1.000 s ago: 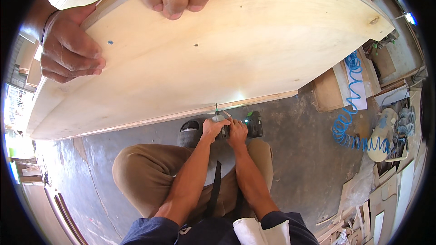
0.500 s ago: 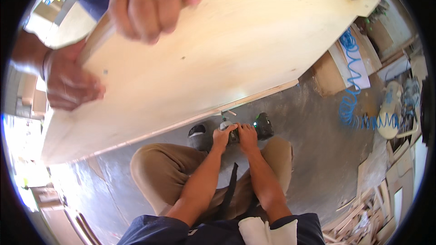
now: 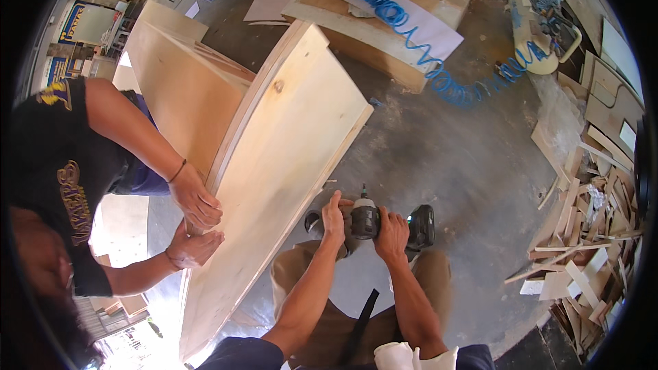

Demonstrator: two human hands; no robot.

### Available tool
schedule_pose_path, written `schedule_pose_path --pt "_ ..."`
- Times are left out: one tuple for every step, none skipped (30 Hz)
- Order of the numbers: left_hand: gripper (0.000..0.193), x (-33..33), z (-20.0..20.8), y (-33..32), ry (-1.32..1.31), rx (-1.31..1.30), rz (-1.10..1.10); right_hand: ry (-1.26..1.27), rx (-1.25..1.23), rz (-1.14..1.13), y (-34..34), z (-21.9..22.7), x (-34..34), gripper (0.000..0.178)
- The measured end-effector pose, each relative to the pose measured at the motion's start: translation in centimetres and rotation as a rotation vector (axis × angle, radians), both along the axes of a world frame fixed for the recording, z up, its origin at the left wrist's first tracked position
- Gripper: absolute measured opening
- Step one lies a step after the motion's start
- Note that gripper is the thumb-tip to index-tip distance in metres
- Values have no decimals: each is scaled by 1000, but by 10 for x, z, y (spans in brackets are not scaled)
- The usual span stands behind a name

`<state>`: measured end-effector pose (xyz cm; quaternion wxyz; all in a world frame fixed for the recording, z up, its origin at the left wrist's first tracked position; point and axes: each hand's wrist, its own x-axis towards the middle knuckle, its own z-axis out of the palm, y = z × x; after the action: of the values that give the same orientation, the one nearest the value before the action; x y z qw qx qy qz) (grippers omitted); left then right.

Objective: The person kneels on the floor and uses a cordless drill to drive screws into a large, curved wooden panel. Another person assists by holding the panel steady and handing over a small wooden strip, which the recorder then aligns and secures to the edge of the panel.

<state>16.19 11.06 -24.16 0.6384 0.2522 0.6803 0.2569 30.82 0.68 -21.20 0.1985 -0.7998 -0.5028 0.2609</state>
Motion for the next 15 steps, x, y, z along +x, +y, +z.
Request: schedule_pose_path --pt "52 20 34 -2 106 100 -114 52 14 -70 -16 13 14 62" --pt "48 43 77 1 210 211 -222 104 39 -134 -31 28 29 62" --pt "44 59 112 5 247 282 -189 157 66 -190 -45 42 40 62" --pt "40 83 145 11 276 362 -176 183 70 -341 -61 47 52 57" --pt "36 97 171 23 307 440 -141 231 112 -443 -69 54 66 53" --pt "34 109 194 37 344 501 -128 269 144 -562 -81 63 80 50" --pt "32 111 218 55 399 561 -104 320 172 -666 -92 71 87 46" --pt "31 119 238 76 387 647 -46 287 164 -711 -108 67 100 42" --pt "29 124 254 98 377 730 23 253 154 -744 -127 61 116 38" --pt "28 122 276 121 439 809 37 263 100 -769 -137 64 131 37" --pt "27 118 290 143 489 885 50 259 47 -797 -146 65 147 35" --pt "26 110 301 166 590 937 10 223 2 -809 -158 63 160 30" --pt "25 103 302 188 687 982 -30 178 -45 -819 -171 56 172 25" --pt "24 103 308 207 732 1001 -60 157 -184 -786 -178 56 184 25" --pt "22 104 309 223 772 1013 -91 126 -326 -750 -189 58 198 25"
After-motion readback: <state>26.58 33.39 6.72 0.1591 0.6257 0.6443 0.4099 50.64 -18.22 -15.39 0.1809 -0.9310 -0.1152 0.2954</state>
